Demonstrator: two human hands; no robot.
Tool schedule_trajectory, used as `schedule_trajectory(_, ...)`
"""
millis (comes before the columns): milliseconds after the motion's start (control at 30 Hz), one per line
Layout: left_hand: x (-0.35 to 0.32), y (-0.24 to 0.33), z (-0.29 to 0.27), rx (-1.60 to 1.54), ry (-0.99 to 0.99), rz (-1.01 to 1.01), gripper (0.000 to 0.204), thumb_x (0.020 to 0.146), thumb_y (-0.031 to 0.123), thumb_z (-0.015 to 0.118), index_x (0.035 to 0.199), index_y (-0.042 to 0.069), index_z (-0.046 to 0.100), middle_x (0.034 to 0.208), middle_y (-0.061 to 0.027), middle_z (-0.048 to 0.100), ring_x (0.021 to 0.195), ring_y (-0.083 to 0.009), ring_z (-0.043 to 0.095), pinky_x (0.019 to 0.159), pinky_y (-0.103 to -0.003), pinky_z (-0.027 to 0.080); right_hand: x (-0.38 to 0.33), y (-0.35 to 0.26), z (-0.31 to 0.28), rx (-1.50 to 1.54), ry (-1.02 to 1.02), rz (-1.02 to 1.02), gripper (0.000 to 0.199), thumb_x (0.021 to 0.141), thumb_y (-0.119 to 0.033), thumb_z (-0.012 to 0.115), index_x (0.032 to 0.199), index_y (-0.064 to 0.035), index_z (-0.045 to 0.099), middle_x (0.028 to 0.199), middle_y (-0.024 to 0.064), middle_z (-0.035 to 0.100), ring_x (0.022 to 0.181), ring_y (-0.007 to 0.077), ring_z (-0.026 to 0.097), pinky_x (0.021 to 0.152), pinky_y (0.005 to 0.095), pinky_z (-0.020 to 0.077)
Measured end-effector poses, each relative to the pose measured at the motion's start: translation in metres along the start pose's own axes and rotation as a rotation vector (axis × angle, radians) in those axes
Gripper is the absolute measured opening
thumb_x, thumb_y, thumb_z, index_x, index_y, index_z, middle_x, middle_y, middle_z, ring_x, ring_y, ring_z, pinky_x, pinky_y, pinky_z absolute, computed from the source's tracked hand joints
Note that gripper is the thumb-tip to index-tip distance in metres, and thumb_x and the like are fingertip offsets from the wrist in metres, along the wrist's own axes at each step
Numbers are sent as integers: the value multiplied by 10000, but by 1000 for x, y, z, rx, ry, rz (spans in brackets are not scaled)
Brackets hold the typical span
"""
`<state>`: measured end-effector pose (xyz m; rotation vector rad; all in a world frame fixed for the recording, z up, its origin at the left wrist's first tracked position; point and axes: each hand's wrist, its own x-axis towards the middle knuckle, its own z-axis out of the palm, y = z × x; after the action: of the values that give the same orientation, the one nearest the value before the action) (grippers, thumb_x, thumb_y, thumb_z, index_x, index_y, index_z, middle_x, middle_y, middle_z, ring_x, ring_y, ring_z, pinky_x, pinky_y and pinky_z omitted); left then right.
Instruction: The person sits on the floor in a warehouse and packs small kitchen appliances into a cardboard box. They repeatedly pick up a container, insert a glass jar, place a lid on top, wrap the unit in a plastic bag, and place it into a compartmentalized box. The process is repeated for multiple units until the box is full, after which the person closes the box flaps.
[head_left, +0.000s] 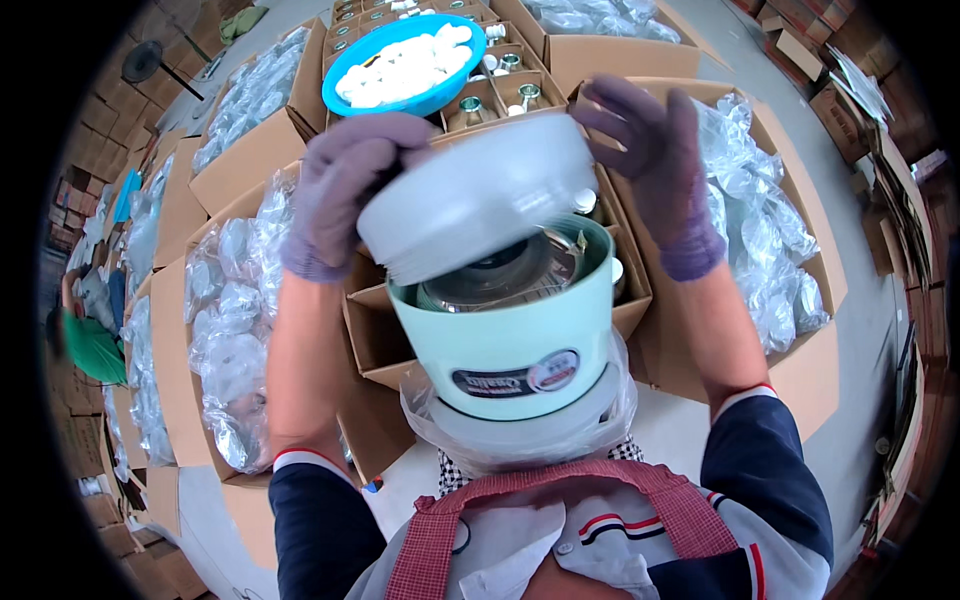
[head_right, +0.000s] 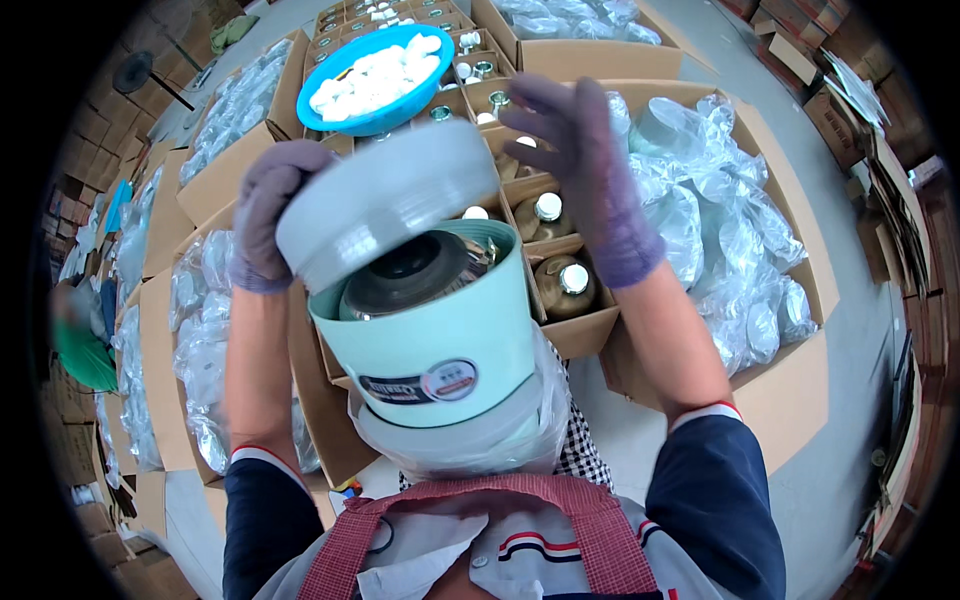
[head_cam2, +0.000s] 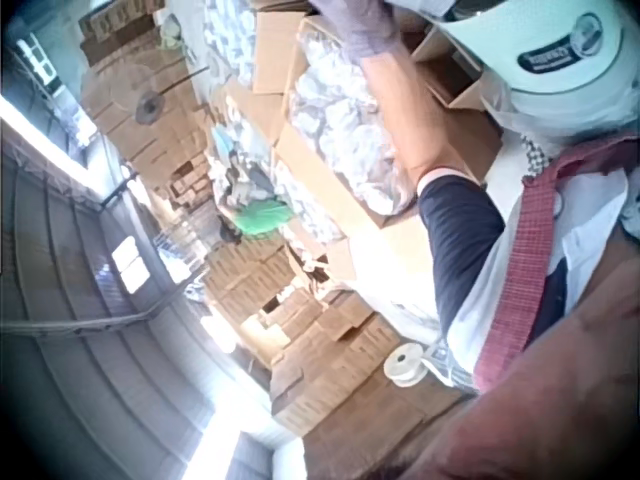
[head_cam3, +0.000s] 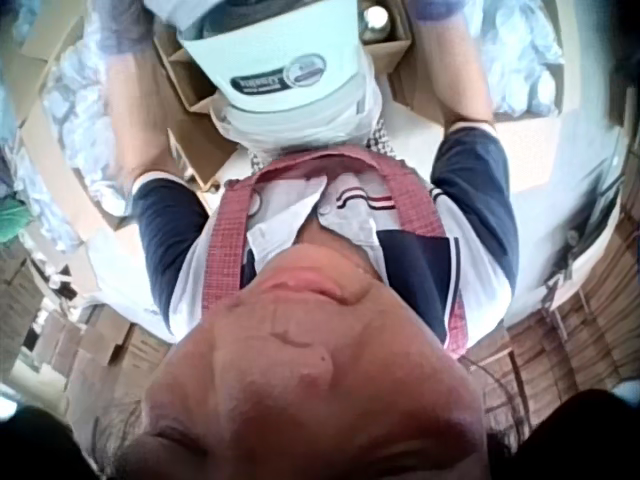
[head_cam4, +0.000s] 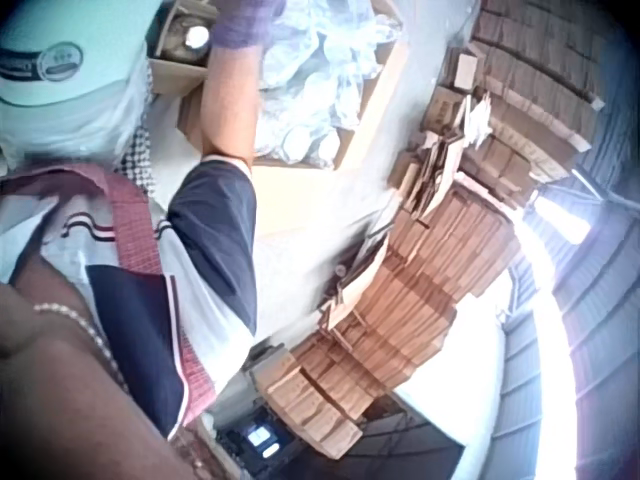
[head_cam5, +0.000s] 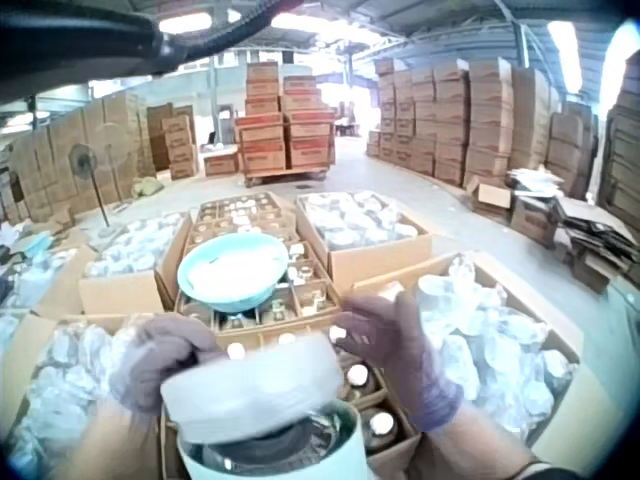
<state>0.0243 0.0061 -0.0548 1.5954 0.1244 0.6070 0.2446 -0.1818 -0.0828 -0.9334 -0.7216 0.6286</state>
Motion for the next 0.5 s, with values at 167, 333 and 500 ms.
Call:
schedule_trajectory(167,-4,9,25,312,-257,395,443,811,329,497,968,-48,671,1006,-152,676,947,-227,635,848,-353,497,-21,18,14,-328,-371,-92,629,1008,-470,244,1042,22,634,1017,134,666,985,190,613,880,310,464)
schedule_trajectory(333,-18,29,38,277,-167,127,420,639,221,618,957,-46,679,987,-183,677,928,-280,647,852,-379,499,-17,27,17,-122,-350,127,704,990,-534,247,1051,54,631,1029,178,661,1060,281,595,972,375,426)
schedule_trajectory(500,-16,35,57,539,-130,241,358,624,116,769,960,16,694,909,-100,697,812,-208,672,749,-310,527,-15,77,7,15,-309,-2,583,990,-462,266,1006,-8,632,1071,180,668,976,236,643,900,321,487)
